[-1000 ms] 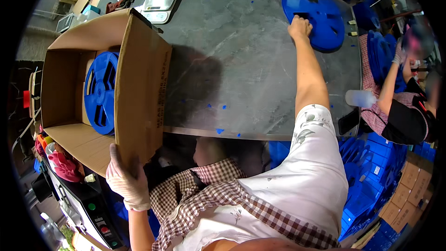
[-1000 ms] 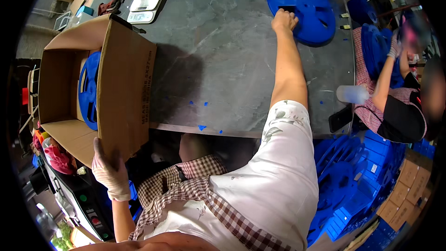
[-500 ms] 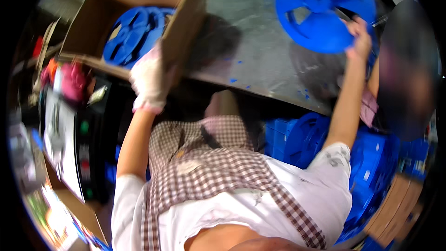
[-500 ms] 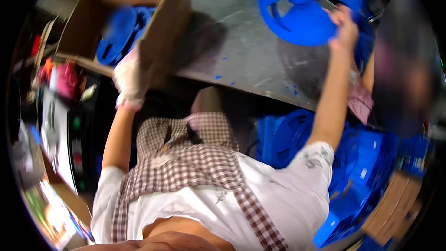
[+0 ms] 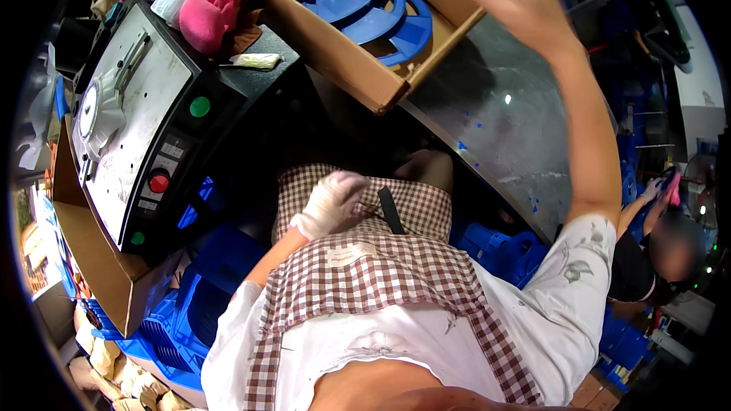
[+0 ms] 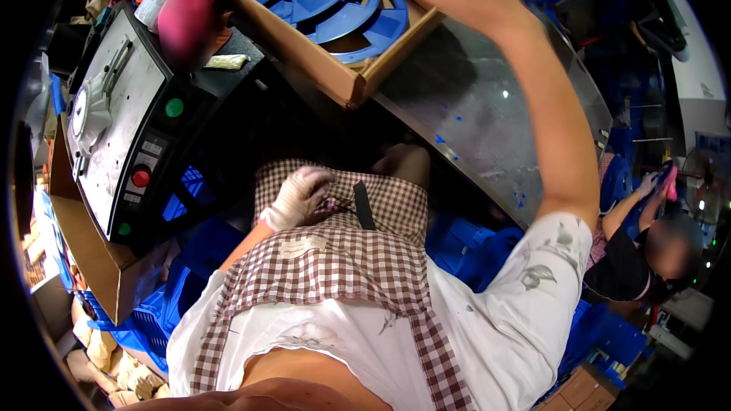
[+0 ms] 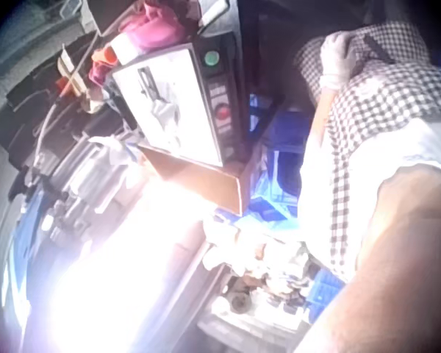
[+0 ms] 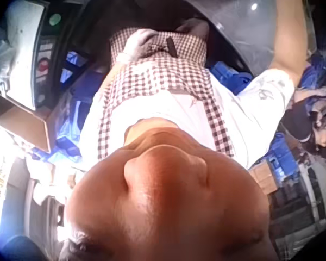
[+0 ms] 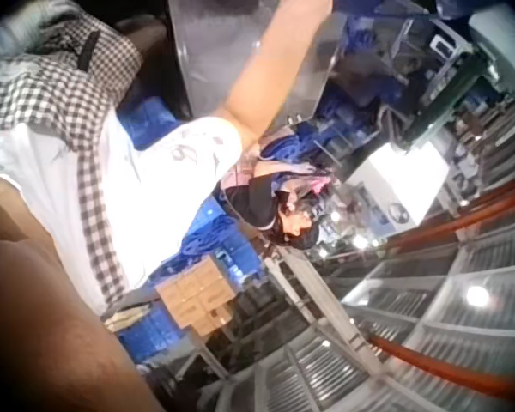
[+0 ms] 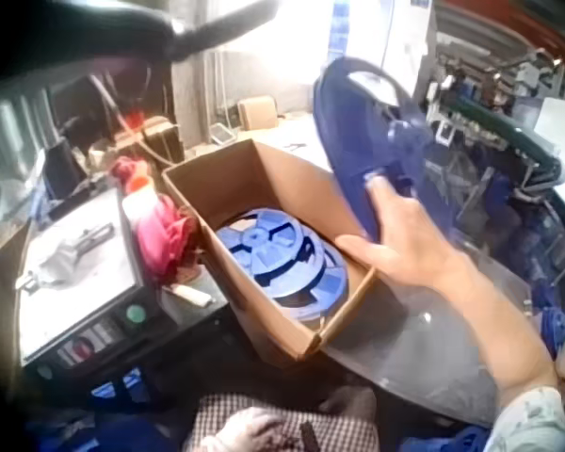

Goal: The person repeatedly picks up blue plastic reels from a blue crate, places them into a cardboard box, and then removes them to wipe with a pink cloth. The person also uses a small tool to scrape or clean the reels. The task involves repetitive handling and cleaning of the plastic reels.

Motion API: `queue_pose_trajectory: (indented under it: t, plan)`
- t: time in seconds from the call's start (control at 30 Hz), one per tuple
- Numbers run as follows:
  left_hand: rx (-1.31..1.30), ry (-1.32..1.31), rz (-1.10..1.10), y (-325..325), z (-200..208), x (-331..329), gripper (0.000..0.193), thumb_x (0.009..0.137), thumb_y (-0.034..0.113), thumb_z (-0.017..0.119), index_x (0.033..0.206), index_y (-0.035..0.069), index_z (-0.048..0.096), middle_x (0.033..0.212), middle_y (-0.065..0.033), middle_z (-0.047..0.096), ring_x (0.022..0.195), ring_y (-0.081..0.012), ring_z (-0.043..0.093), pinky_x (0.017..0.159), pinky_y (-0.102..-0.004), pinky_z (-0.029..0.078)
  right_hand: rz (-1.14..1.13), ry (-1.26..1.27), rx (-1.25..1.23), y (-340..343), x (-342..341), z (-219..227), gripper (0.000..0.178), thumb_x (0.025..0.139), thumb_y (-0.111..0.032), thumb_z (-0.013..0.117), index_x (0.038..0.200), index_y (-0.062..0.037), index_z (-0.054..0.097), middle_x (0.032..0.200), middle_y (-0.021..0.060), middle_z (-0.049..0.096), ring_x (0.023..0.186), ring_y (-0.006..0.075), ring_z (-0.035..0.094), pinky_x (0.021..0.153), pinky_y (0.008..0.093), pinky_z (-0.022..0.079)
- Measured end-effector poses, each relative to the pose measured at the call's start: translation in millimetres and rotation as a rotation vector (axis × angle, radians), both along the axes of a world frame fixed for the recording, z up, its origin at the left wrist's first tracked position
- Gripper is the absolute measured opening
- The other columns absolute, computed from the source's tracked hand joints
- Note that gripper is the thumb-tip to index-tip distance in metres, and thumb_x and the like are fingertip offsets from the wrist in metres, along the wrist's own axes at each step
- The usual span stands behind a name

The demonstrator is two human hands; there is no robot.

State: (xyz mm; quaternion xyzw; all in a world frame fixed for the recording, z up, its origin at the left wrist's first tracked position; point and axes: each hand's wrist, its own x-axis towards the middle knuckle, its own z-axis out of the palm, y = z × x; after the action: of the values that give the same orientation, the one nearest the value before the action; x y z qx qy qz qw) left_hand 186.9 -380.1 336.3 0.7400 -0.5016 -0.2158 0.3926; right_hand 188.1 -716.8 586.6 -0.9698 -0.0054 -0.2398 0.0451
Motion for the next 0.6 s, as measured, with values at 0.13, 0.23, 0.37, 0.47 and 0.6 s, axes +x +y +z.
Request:
queue_pose_trajectory:
  t: [0.13,0.23,0.37,0.47,0.6]
  plan:
    - [0.166,0.098,-0.023,17,0,7,0.023,0.081,0.008,0.063,0.103,0.009,0.064,0.100,-0.0092,0.064,0.094,-0.0277,0.061,0.081,-0.0387,0.051,0.198,0.091,-0.082,5,147,-78,0.047,0.076,-0.029,0.071,0.097,0.0021,0.044,0.068,0.0225,0.061,0.068,0.0412,0.062,0.061,0.0452,0.050]
    - [0.146,0.103,0.138,29,0,24,0.024,0.081,0.007,0.062,0.105,0.007,0.064,0.101,-0.0097,0.064,0.094,-0.0283,0.061,0.082,-0.0385,0.051,0.221,0.155,-0.136,9,224,-151,0.042,0.081,-0.031,0.068,0.103,-0.0017,0.047,0.074,0.0192,0.062,0.071,0.0351,0.064,0.063,0.0409,0.051]
    - [0.137,0.130,0.300,56,-17,30,0.024,0.081,0.000,0.059,0.104,0.004,0.063,0.099,-0.0154,0.064,0.094,-0.0301,0.060,0.082,-0.0378,0.051,0.216,0.421,0.005,34,267,-214,0.040,0.080,-0.028,0.065,0.101,-0.0004,0.046,0.084,0.0227,0.065,0.083,0.0396,0.064,0.069,0.0466,0.050]
    - [0.214,0.217,0.281,66,-26,30,0.025,0.082,0.003,0.059,0.106,0.006,0.062,0.098,-0.0127,0.065,0.092,-0.0310,0.060,0.080,-0.0383,0.050,0.338,0.571,0.005,30,285,-269,0.067,0.068,-0.039,0.076,0.111,0.0013,0.045,0.097,0.0231,0.064,0.096,0.0391,0.061,0.086,0.0434,0.046]
    - [0.246,0.165,0.210,66,-37,35,0.024,0.083,0.008,0.058,0.107,0.009,0.061,0.096,-0.0141,0.064,0.094,-0.0350,0.058,0.081,-0.0417,0.047,0.366,0.644,-0.212,33,276,-292,0.071,0.065,-0.040,0.077,0.117,-0.0029,0.045,0.103,0.0192,0.063,0.107,0.0315,0.058,0.098,0.0421,0.035]
